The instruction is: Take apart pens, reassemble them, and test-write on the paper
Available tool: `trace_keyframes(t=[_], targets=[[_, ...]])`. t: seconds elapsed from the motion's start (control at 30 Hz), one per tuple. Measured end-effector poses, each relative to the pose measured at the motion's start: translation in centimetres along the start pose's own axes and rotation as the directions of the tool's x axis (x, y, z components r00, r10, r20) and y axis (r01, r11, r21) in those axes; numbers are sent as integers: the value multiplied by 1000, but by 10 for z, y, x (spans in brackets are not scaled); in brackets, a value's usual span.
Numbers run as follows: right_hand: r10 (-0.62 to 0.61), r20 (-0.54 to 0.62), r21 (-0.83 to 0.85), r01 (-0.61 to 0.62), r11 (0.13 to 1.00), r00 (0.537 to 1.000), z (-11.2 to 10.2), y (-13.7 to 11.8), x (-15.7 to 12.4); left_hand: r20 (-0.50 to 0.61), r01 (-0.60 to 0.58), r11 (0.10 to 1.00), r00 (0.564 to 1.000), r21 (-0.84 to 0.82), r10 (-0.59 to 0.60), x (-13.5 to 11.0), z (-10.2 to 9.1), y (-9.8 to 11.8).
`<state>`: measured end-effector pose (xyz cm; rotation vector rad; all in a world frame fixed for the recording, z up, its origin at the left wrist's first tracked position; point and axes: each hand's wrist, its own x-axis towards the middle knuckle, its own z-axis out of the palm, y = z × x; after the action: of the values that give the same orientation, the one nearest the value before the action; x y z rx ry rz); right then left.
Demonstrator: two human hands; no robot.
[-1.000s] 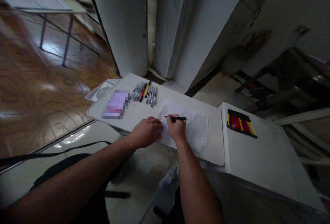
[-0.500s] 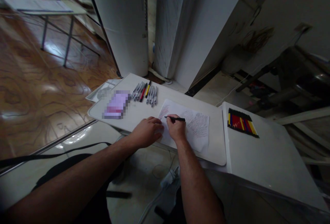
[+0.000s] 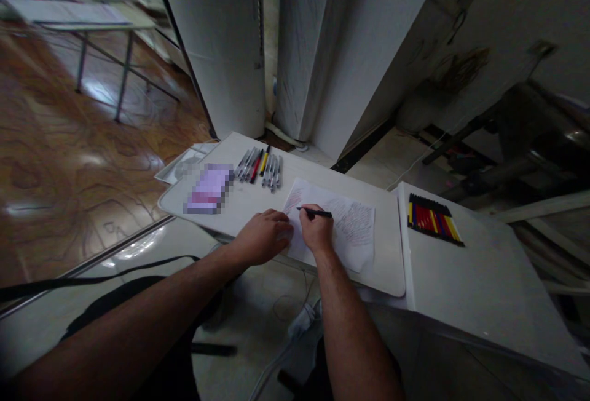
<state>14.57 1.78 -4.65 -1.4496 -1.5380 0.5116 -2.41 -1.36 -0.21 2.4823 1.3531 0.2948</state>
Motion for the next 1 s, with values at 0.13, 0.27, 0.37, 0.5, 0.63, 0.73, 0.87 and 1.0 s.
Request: trace_keyframes(t=[0.13,0.27,0.37,0.5,0.63,0.73,0.87,1.0], targets=[[14,9,10,-14,1000,1000,1,2,0,0,-5,1000,1000,6,5,0,-1,0],[24,16,31,-25,999,1000,1,4,-1,15,12,1000,1000,-1,-12,0,-2,1],[19,13,33,-19,999,1000,2,5,0,22,17,1000,1000,-5,-17,1,-2,1],[24,-2,36,-24,999,1000,3,7,1,29,27,1000,999,-3,-27,1,-3,2],[35,-15,17,-35,999,999,3,6,1,26,19,1000,999,-7,-19,1,-3,1],[43,5,15,-43,999,999,2,4,1,25,16,1000,1000,-5,-16,0,-4,1],[48,10,17,-49,999,999,2,4,0,33,22,1000,999,0,-22,0,-5,2],[41,1,15,-41,999,999,3,6,1,40,23,1000,999,8,-23,0,-5,3]])
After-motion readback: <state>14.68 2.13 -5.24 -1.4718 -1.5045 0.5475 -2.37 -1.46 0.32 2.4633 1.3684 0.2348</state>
